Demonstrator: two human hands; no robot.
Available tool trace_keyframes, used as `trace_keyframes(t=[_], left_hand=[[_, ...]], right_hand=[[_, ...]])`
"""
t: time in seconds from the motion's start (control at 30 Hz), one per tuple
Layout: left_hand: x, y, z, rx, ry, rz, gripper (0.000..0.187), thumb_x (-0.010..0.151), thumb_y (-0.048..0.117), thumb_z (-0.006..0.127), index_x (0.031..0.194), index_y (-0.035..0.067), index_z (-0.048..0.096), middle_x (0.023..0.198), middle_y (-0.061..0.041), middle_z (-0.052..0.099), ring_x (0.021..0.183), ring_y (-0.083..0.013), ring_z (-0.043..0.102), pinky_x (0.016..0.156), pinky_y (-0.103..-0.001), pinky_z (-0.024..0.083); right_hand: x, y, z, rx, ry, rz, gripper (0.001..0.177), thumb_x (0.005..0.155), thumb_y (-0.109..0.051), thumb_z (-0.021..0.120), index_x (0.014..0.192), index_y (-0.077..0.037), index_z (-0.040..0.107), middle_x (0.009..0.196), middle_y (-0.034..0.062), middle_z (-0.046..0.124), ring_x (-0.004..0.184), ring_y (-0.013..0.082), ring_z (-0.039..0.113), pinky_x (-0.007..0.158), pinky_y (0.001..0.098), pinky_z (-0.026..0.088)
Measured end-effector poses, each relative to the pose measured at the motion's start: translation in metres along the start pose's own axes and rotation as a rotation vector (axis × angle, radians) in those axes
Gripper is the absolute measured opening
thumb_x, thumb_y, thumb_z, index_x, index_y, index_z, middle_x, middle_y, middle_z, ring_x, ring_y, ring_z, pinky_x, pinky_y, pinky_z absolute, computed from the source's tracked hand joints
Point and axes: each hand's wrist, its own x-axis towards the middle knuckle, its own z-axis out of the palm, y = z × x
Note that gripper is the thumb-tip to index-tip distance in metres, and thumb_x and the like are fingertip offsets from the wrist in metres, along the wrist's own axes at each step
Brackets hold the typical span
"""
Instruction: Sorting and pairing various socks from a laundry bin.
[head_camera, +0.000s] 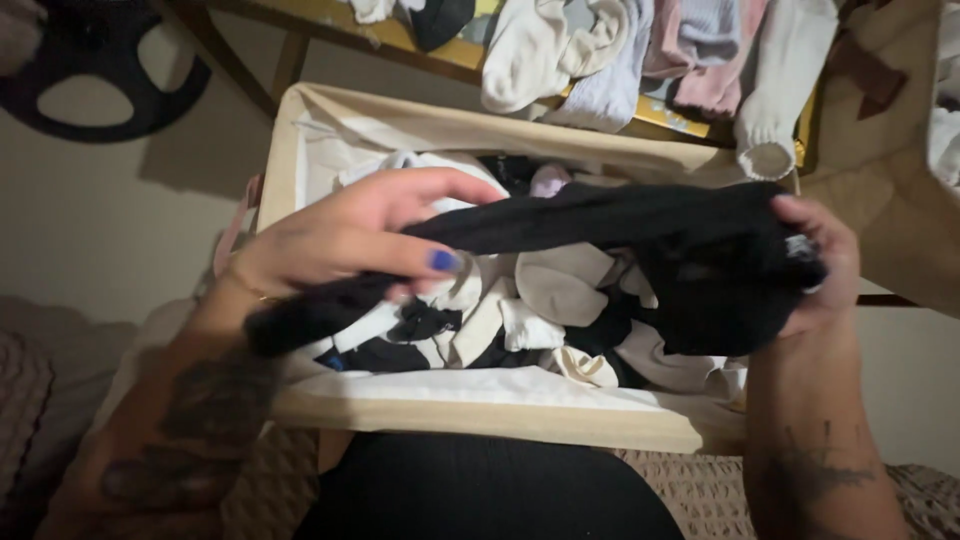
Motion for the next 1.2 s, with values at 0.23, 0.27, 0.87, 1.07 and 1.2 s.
trace_keyframes(t=[0.23, 0.27, 0.87, 1.07, 1.2], left_hand=[[-0.028, -0.01, -0.014, -0.338, 0.26, 0.176, 0.056, 0.107, 0.012, 0.066, 0.155, -0.004, 0.042, 0.093, -0.014, 0.068, 0.076, -0.0144, 0.068, 0.065, -0.02, 0.055], [-0.021, -0.011, -0.012, -0.073, 0.492, 0.054, 0.051, 0.103, 0.016, 0.061, 0.15, 0.0, 0.048, 0.096, -0.013, 0.072, 0.077, -0.0136, 0.068, 0.07, -0.022, 0.057], [0.065, -0.038, 0.076, 0.19, 0.48, 0.056, 0.022, 0.093, 0.019, 0.072, 0.105, 0.0, 0.072, 0.086, 0.0, 0.071, 0.075, -0.0038, 0.065, 0.067, -0.02, 0.054], [0.067, -0.068, 0.068, 0.15, 0.504, 0.066, 0.02, 0.093, 0.016, 0.075, 0.105, 0.0, 0.072, 0.088, 0.001, 0.07, 0.077, -0.0031, 0.061, 0.068, -0.02, 0.053], [0.064, -0.068, 0.076, 0.363, 0.584, 0.051, 0.021, 0.091, 0.017, 0.073, 0.108, 0.004, 0.074, 0.087, 0.005, 0.072, 0.074, -0.0036, 0.062, 0.067, -0.022, 0.053]], right_hand=[[-0.03, 0.005, -0.002, -0.174, 0.253, -0.242, 0.029, 0.11, -0.025, 0.069, 0.126, -0.001, 0.064, 0.105, 0.0156, 0.076, 0.082, 0.0307, 0.073, 0.071, 0.043, 0.059], [-0.035, 0.009, 0.013, -0.231, 0.109, -0.275, 0.039, 0.107, -0.021, 0.067, 0.139, 0.001, 0.059, 0.111, 0.0167, 0.073, 0.092, 0.03, 0.073, 0.081, 0.0432, 0.059], [-0.051, 0.131, 0.145, -1.096, -0.114, -0.98, 0.027, 0.087, 0.008, 0.067, 0.112, 0.001, 0.063, 0.116, 0.0127, 0.064, 0.107, 0.019, 0.063, 0.098, 0.0281, 0.051], [-0.048, 0.143, 0.13, -1.127, -0.132, -0.922, 0.019, 0.094, -0.001, 0.061, 0.112, 0.001, 0.066, 0.117, 0.0116, 0.065, 0.105, 0.0167, 0.062, 0.098, 0.0264, 0.049], [-0.035, 0.156, 0.112, -0.562, 0.028, -0.637, 0.021, 0.104, -0.006, 0.061, 0.124, 0.0, 0.064, 0.112, 0.0045, 0.061, 0.095, 0.0094, 0.052, 0.084, 0.0227, 0.043]])
